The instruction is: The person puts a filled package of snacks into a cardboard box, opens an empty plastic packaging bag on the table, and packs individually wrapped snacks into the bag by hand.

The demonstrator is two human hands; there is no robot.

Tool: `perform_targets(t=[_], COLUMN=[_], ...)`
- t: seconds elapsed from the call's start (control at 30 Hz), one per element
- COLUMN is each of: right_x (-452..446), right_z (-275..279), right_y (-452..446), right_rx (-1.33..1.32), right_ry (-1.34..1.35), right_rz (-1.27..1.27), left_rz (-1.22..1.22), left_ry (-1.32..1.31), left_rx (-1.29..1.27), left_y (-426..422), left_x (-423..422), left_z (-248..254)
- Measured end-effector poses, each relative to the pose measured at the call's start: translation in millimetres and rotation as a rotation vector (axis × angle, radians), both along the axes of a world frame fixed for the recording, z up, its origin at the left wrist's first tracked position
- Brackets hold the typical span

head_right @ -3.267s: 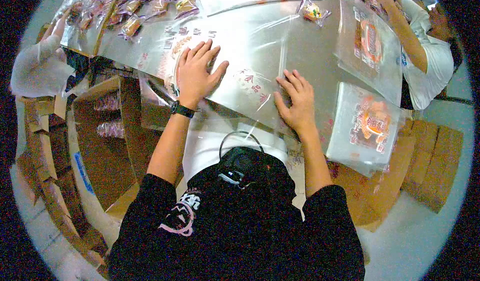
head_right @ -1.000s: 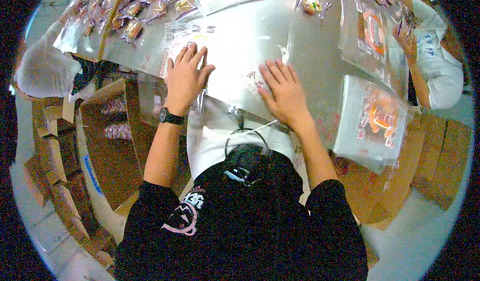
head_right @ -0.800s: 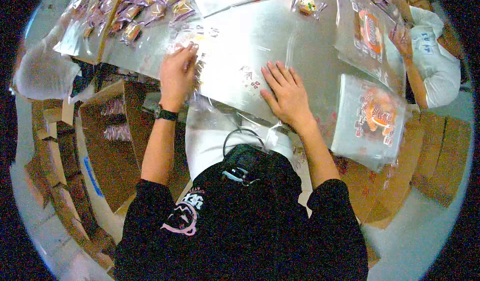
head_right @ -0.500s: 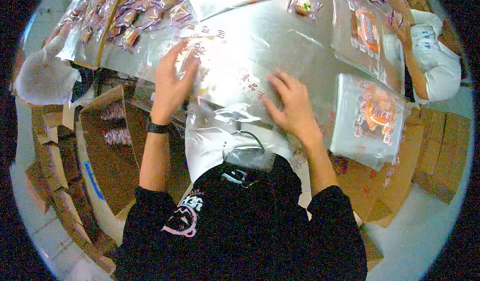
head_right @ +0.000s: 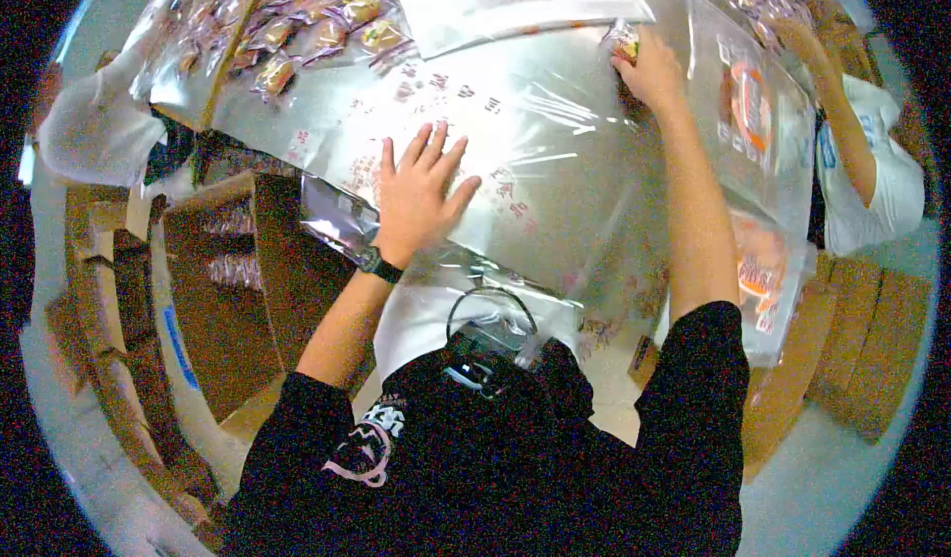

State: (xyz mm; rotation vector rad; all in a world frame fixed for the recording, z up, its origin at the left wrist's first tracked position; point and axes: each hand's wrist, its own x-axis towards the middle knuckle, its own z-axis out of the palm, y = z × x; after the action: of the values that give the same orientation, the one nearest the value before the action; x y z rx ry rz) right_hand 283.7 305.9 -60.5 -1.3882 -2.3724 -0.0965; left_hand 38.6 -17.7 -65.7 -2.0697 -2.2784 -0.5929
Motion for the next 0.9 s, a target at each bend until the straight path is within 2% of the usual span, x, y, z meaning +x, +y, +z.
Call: perform_targets(t=[0.03,0.07,0.17,0.23,0.27,0.37,0.47,0.57,0.6,0.7,0.73,0.77,0.8,0.87,0.9], right_x=[-10,-24,-93,-156,-187,-283,-314,-317,-315,-312,-312,-301,-300,-269,-243], right_z=[5,9,43,67,70,49,63,68,66,66,53,76,58,109,123], right_y=[1,3,-12,-39,-51,-55,-91,-97,-95,-78,-53,-48,-11,-30,-33], right_rx=[-0.157,-0.067,-0.085,0.032,0.044,-0.117,-0.573,-0.582,-0.582,-0.596,-0.805,-0.749,-0.789,-0.556,-0.614], right_ry=[-0.057,0.005,0.372,0.382,0.361,0.393,0.115,0.211,0.300,0.567,0.909,0.969,1.213,1.384,1.340], right_rz=[-0.069,-0.025,0.264,0.537,0.574,0.438,0.245,0.405,0.436,0.281,0.338,0.138,0.174,0.257,0.341], left_rz=[0.015,0.038,0.045,0.051,0.050,0.049,0.059,0.069,0.069,0.084,0.091,0.084,0.078,0.058,0.034], left_ry=[-0.012,-0.021,-0.085,-0.092,-0.088,-0.080,-0.086,-0.110,-0.124,-0.116,-0.106,-0.111,-0.114,-0.122,-0.130], left_rx=[0.001,0.048,0.052,0.073,0.071,0.066,0.057,0.081,0.083,0.103,0.105,0.093,0.085,0.095,0.108], left_y=[0,0,2,1,1,4,0,-1,-2,-1,-2,-3,-3,-3,-4], left_x=[1,1,0,1,1,-1,-3,-4,-4,-3,-2,-2,-2,-3,-4], left_z=[1,-1,-3,0,-1,1,1,-3,-3,-5,-6,-5,-3,-3,-7])
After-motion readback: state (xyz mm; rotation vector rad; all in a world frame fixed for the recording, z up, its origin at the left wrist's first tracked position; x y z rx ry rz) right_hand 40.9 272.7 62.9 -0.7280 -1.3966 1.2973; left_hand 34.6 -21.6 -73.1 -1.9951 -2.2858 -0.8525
